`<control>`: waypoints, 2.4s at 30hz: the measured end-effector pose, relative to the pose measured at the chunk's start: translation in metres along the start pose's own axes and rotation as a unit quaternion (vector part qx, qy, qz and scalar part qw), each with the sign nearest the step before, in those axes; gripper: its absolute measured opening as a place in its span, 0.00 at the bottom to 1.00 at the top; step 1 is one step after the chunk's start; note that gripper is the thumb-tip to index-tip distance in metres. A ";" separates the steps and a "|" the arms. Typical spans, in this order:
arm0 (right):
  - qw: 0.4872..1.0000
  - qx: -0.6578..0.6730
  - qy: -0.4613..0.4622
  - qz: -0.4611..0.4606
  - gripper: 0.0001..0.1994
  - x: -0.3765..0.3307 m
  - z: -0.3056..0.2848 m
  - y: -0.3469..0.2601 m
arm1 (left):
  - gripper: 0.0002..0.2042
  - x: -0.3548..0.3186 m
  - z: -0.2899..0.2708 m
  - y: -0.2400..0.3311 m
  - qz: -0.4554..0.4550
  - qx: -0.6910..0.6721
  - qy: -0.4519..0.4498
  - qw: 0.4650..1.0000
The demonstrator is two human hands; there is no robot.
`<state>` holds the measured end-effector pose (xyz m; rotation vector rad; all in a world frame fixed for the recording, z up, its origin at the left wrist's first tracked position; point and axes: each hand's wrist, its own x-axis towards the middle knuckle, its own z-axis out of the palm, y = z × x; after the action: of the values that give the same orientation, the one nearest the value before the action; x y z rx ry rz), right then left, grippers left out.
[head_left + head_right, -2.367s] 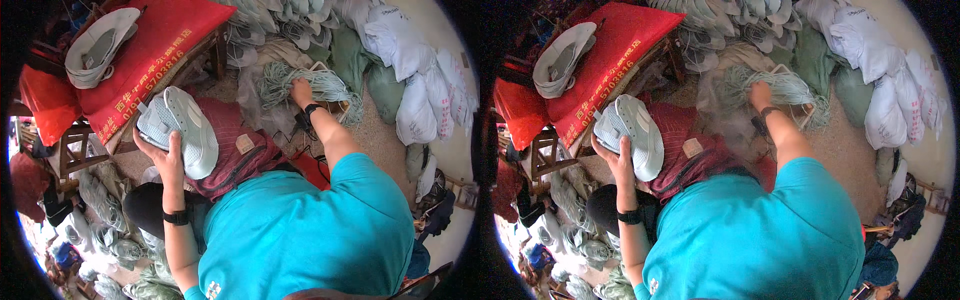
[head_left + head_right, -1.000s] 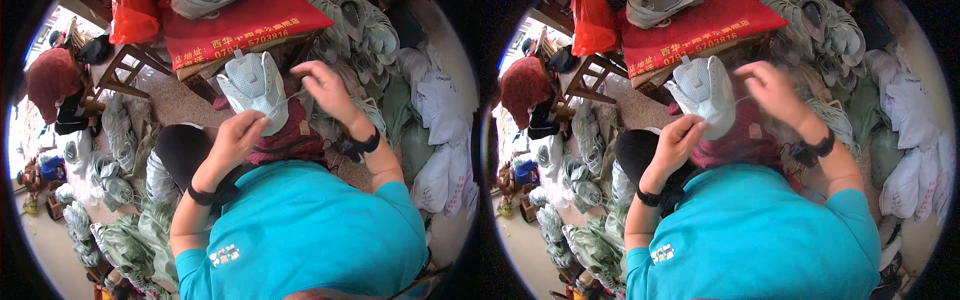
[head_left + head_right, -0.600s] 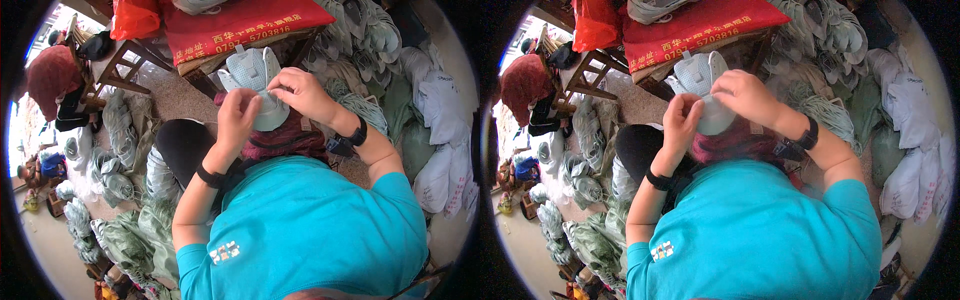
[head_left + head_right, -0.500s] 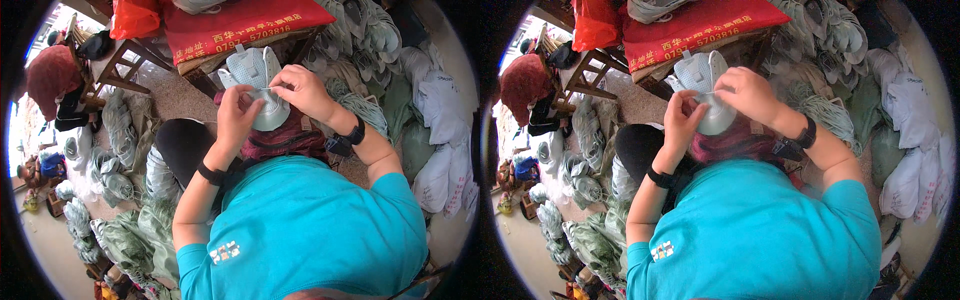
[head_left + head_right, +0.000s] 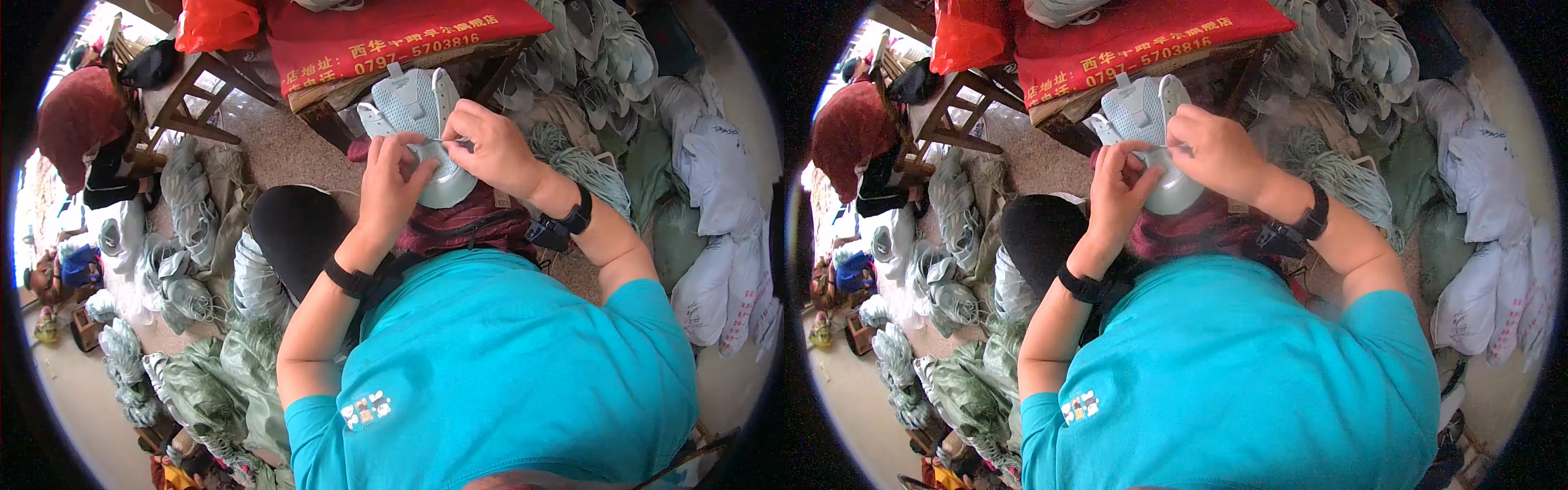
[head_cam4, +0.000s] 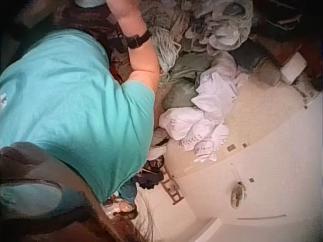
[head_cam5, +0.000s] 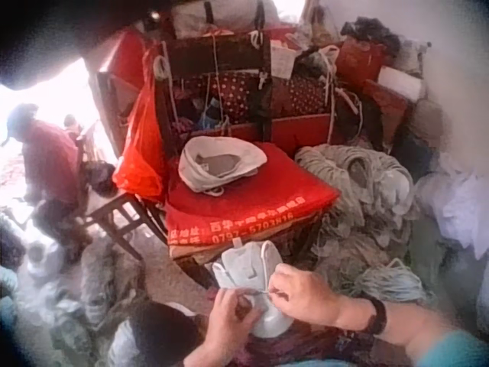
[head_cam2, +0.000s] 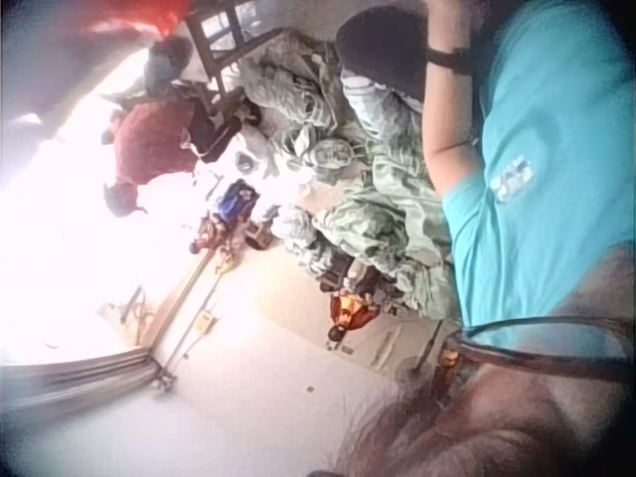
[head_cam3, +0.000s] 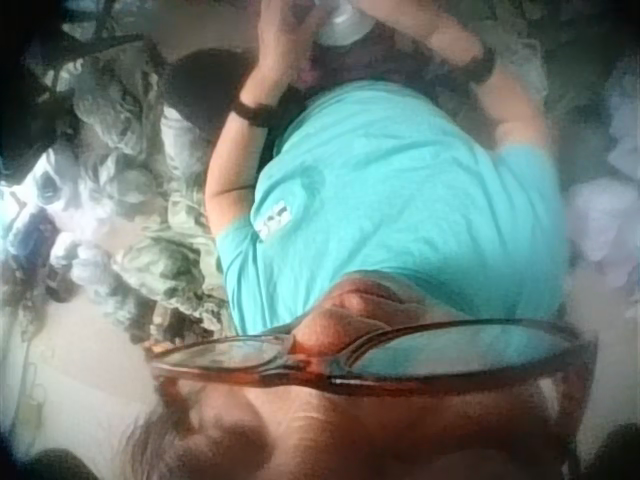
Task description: The person is sitting on the floor in a workshop environment, threading shoelaces through the eyelets of a light-colored sneaker. They repeatedly pull the laces through the holes and adjust the shoe's tongue and upper to ensure proper alignment.
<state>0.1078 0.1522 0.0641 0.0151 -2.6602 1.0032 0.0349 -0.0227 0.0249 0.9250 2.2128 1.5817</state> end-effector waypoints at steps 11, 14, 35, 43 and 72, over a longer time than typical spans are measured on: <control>0.988 0.136 -0.062 0.026 0.04 0.014 0.004 0.025 | 0.17 0.000 0.000 -0.003 0.006 0.006 -0.008 1.000; 0.903 0.335 -0.161 0.216 0.05 0.022 -0.006 0.029 | 0.17 0.001 0.002 -0.002 0.010 0.028 -0.008 1.000; 0.997 0.066 -0.037 0.005 0.06 0.010 0.015 0.015 | 0.19 0.002 0.002 -0.004 0.021 0.085 -0.005 0.996; 0.987 0.093 -0.128 -0.014 0.08 0.022 -0.002 0.018 | 0.11 0.001 -0.005 -0.005 0.077 0.097 0.032 0.992; 0.865 0.199 -0.112 0.447 0.10 -0.040 -0.053 0.110 | 0.13 -0.112 -0.319 -0.193 -0.223 -0.408 0.336 0.819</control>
<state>0.1480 0.2661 0.0200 -1.1707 -2.5761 1.8980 -0.1218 -0.3709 -0.0509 -0.4347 1.5278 2.4629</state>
